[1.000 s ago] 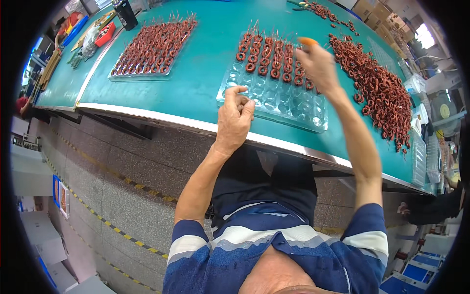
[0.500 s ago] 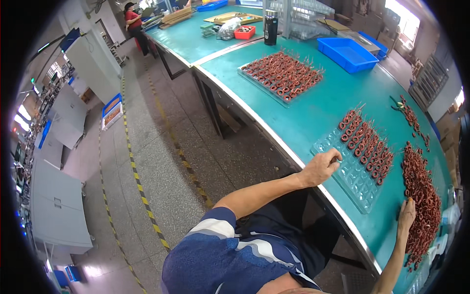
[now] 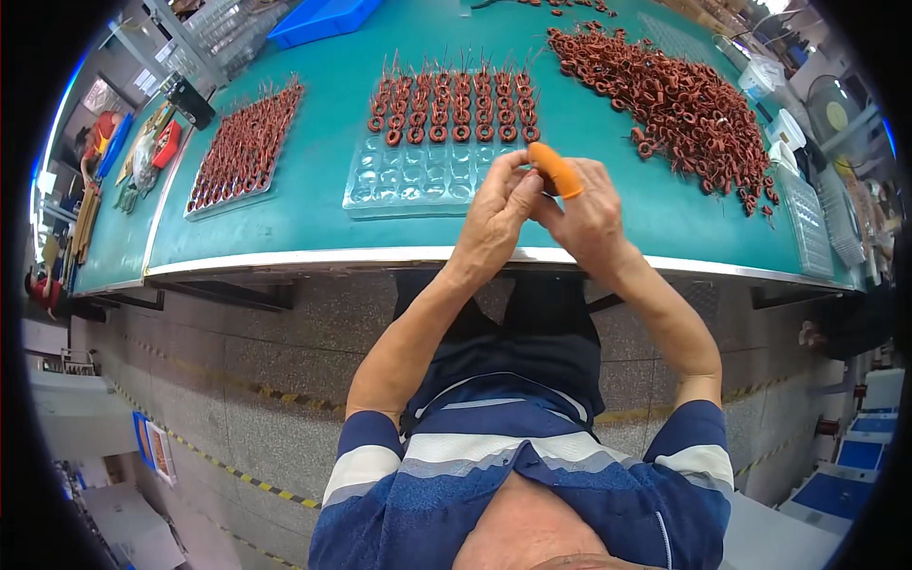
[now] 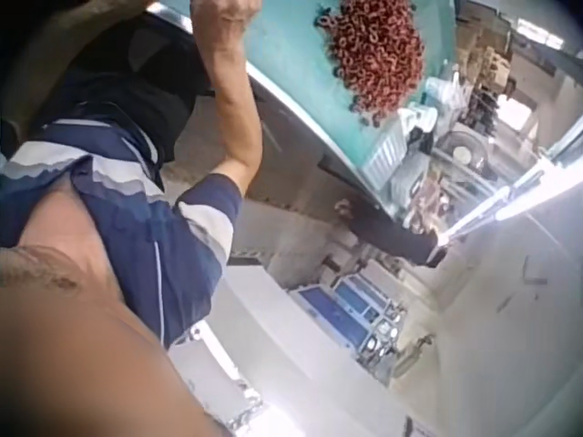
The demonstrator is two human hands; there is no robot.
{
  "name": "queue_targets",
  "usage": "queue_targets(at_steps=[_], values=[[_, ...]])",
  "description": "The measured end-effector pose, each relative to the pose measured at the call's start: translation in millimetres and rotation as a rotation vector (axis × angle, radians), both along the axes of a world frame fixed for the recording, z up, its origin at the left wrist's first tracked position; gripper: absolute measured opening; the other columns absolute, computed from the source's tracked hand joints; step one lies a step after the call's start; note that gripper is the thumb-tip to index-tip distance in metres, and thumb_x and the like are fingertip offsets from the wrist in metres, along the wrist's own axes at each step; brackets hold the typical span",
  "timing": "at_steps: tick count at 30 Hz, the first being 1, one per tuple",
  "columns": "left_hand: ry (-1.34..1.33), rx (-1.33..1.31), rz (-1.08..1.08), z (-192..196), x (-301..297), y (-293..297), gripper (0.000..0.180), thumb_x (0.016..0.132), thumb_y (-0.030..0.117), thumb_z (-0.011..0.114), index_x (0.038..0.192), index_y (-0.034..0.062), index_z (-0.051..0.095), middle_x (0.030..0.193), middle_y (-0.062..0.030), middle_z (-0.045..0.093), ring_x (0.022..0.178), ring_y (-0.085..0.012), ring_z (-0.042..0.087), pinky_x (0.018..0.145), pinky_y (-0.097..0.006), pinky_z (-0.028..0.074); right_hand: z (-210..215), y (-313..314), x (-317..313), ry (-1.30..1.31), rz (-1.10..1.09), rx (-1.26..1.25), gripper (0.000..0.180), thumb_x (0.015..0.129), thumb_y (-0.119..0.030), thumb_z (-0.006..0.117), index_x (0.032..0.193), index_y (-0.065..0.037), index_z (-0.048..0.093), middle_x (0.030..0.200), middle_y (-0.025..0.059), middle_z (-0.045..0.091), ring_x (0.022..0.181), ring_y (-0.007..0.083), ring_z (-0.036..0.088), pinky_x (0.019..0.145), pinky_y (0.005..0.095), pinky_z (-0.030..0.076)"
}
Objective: Assembling and organizing electronic coils on a transparent plastic tray at a workbench.
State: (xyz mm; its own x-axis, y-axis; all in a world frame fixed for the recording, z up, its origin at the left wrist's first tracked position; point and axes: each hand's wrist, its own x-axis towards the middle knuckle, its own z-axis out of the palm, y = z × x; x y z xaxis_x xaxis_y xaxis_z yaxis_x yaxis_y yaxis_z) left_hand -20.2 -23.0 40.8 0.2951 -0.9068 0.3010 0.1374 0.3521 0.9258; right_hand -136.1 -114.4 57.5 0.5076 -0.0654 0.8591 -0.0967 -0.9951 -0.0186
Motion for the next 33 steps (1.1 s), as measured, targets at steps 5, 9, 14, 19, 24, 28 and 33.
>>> queue_targets(at_steps=[5, 9, 14, 19, 24, 28, 33], values=[[0.263, 0.009, -0.143, -7, 10, 18, 0.035, 0.103, 0.030, 0.040, 0.119, -0.0008, 0.047, 0.083, -0.0083, 0.058, 0.067, -0.0145, 0.058, 0.060, -0.027, 0.049, 19, 15, -16, -0.044, 0.093, 0.658, 0.051, 0.078, -0.022, 0.077, 0.121, -0.001, 0.058, 0.099, 0.0111, 0.065, 0.091, 0.0221, 0.064, 0.077, 0.0313, 0.051], [0.208, 0.031, -0.207, 0, 10, 27, 0.035, 0.103, 0.031, 0.039, 0.114, -0.0001, 0.050, 0.078, -0.0087, 0.057, 0.061, -0.0150, 0.056, 0.056, -0.026, 0.047, 20, 0, -11, 0.151, 0.269, 1.160, 0.042, 0.088, -0.032, 0.069, 0.114, 0.001, 0.062, 0.095, 0.0080, 0.068, 0.086, 0.0133, 0.063, 0.074, 0.0267, 0.050], [0.108, -0.018, -0.095, -3, 9, 32, 0.031, 0.100, 0.023, 0.049, 0.121, 0.0005, 0.046, 0.081, -0.0090, 0.057, 0.065, -0.0143, 0.057, 0.060, -0.026, 0.048, 21, 3, -8, 0.257, 0.260, 1.187, 0.036, 0.089, -0.029, 0.067, 0.105, 0.003, 0.064, 0.089, 0.0069, 0.068, 0.083, 0.0111, 0.062, 0.073, 0.0247, 0.050], [-0.151, -0.033, 0.068, 10, 2, 43, 0.033, 0.093, 0.006, 0.058, 0.124, 0.0063, 0.046, 0.080, -0.0048, 0.058, 0.066, -0.0107, 0.056, 0.060, -0.025, 0.047, 21, 14, -4, 0.135, 0.380, 1.365, 0.031, 0.090, -0.026, 0.067, 0.100, 0.004, 0.066, 0.090, 0.0069, 0.068, 0.084, 0.0104, 0.062, 0.077, 0.0249, 0.051], [-0.344, -0.048, 0.210, 17, 4, 48, 0.030, 0.092, 0.009, 0.060, 0.120, 0.0048, 0.050, 0.079, -0.0086, 0.061, 0.067, -0.0153, 0.059, 0.060, -0.029, 0.047, 26, 26, 3, 0.111, 0.429, 1.450, 0.023, 0.087, -0.019, 0.069, 0.096, 0.003, 0.067, 0.088, 0.0092, 0.067, 0.084, 0.0152, 0.063, 0.076, 0.0282, 0.051], [-0.524, -0.086, 0.580, -2, 6, 30, 0.025, 0.092, 0.010, 0.059, 0.115, 0.0028, 0.051, 0.082, -0.0169, 0.063, 0.072, -0.0303, 0.064, 0.062, -0.037, 0.050, 23, 48, 10, 0.002, -0.013, 0.168, 0.016, 0.072, -0.006, 0.072, 0.086, 0.001, 0.066, 0.090, 0.0102, 0.064, 0.086, 0.0250, 0.062, 0.076, 0.0356, 0.048], [-0.237, -0.080, 0.303, -4, 10, 20, 0.022, 0.093, 0.010, 0.057, 0.112, 0.0026, 0.049, 0.068, -0.0075, 0.058, 0.056, -0.0154, 0.056, 0.052, -0.029, 0.045, 13, 44, 9, -0.113, -0.023, 0.174, 0.016, 0.074, -0.006, 0.074, 0.087, 0.000, 0.067, 0.094, 0.0085, 0.065, 0.089, 0.0271, 0.062, 0.078, 0.0370, 0.048]])
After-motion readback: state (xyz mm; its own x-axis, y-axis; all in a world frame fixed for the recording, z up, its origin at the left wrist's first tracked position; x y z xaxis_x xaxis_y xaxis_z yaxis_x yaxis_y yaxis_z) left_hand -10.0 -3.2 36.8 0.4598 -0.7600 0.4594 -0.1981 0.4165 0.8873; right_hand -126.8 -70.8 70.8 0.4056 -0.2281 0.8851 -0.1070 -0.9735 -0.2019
